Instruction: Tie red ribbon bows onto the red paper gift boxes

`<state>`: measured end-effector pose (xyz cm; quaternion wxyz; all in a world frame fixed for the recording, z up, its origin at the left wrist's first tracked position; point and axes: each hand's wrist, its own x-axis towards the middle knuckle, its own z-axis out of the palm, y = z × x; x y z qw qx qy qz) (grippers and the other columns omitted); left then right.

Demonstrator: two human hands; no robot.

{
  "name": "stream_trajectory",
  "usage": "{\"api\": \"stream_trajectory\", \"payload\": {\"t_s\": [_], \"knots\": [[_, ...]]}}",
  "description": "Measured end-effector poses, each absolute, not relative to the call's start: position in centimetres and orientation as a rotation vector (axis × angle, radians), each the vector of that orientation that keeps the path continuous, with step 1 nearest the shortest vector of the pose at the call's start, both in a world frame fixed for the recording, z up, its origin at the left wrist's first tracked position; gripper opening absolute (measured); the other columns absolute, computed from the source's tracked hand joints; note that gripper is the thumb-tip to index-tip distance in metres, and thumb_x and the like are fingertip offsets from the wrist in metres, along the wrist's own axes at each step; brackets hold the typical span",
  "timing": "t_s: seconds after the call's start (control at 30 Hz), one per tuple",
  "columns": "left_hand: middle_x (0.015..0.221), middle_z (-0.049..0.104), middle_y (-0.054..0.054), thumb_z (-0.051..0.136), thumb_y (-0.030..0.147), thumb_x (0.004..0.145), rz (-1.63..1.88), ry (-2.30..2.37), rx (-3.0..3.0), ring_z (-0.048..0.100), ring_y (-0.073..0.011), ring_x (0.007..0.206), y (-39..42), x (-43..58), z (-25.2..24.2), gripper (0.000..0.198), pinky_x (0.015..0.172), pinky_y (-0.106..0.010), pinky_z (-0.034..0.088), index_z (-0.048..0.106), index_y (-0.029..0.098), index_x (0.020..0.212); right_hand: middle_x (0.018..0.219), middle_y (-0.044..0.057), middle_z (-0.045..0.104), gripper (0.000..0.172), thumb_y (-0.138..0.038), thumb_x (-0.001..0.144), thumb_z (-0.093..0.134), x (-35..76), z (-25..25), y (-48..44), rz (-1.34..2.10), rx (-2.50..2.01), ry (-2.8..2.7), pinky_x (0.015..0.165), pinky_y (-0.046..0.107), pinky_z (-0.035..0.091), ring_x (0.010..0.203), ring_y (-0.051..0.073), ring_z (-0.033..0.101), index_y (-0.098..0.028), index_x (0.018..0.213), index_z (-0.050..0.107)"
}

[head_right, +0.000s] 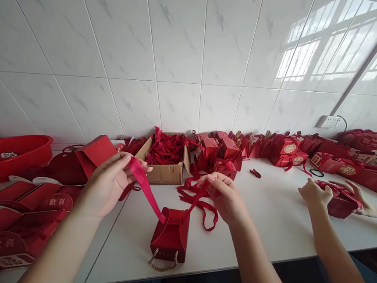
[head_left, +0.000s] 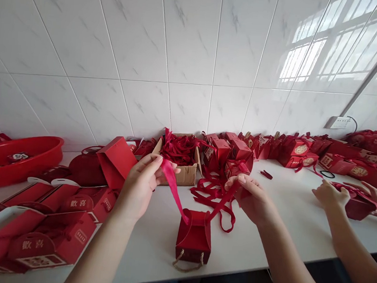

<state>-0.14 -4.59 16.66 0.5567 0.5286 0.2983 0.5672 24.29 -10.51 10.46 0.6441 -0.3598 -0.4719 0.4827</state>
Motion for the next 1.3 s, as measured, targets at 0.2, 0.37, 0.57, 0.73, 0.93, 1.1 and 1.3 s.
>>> {"api": "stream_trajectory", "payload": {"t_s": [0.2,0.37,0.57,0.73,0.93,1.1,1.3], "knots": [[0.070,0.063,-0.002,0.070,0.038,0.074,1.430,0.751,1.515,0.062,-0.0166,0.073,-5.0,0.8,17.7,0.022,0.068,-0.025,0.049,0.064,0.017,0.076,0.092,0.008,0.069,0.046,-0.062,0.082,0.050,23.7,11.0,-11.0,0.928,-0.753,-1.134,0.086,0.039,0.050,0.093,0.024,0.062,-0.021,0.086,0.071],[0.065,0.059,0.000,0.071,0.035,0.074,1.496,0.775,1.668,0.052,-0.0110,0.062,-5.4,1.4,18.1,0.019,0.059,-0.019,0.041,0.068,0.017,0.075,0.108,0.006,0.066,0.040,-0.057,0.082,0.056,23.7,11.0,-11.5,0.790,-0.785,-1.304,0.094,0.039,0.047,0.106,0.025,0.059,-0.025,0.102,0.072],[0.070,0.063,-0.001,0.067,0.037,0.077,1.485,0.744,1.763,0.056,-0.0122,0.067,-5.7,1.7,18.5,0.021,0.063,-0.020,0.044,0.067,0.017,0.078,0.118,0.005,0.061,0.032,-0.043,0.088,0.057,23.8,11.6,-11.6,0.675,-0.701,-1.434,0.097,0.037,0.047,0.111,0.023,0.056,-0.029,0.115,0.067],[0.074,0.064,-0.002,0.067,0.040,0.078,1.462,0.704,1.847,0.057,-0.0124,0.070,-5.6,1.8,18.9,0.023,0.065,-0.021,0.046,0.067,0.017,0.078,0.117,0.002,0.063,0.028,-0.038,0.089,0.057,23.9,12.0,-11.3,0.669,-0.610,-1.422,0.095,0.032,0.047,0.106,0.019,0.059,-0.031,0.114,0.067],[0.074,0.063,-0.002,0.064,0.042,0.081,1.447,0.655,1.825,0.059,-0.0125,0.070,-5.1,1.9,18.4,0.025,0.067,-0.022,0.048,0.064,0.017,0.082,0.117,0.000,0.064,0.025,-0.037,0.087,0.060,23.5,12.0,-11.4,0.637,-0.649,-1.348,0.096,0.032,0.047,0.111,0.020,0.058,-0.031,0.110,0.069],[0.073,0.064,-0.002,0.067,0.041,0.078,1.514,0.638,1.784,0.060,-0.0126,0.069,-5.1,2.1,18.0,0.025,0.065,-0.022,0.049,0.065,0.017,0.081,0.116,0.001,0.064,0.025,-0.034,0.087,0.061,23.0,12.2,-11.5,0.596,-0.672,-1.386,0.092,0.031,0.050,0.105,0.018,0.060,-0.031,0.111,0.068],[0.071,0.063,-0.001,0.069,0.039,0.077,1.588,0.623,1.753,0.055,-0.0098,0.064,-5.1,2.2,18.1,0.021,0.060,-0.020,0.045,0.067,0.018,0.080,0.117,0.001,0.064,0.026,-0.036,0.087,0.061,22.5,11.7,-11.3,0.578,-0.704,-1.399,0.092,0.031,0.051,0.106,0.018,0.060,-0.031,0.111,0.068]]}}
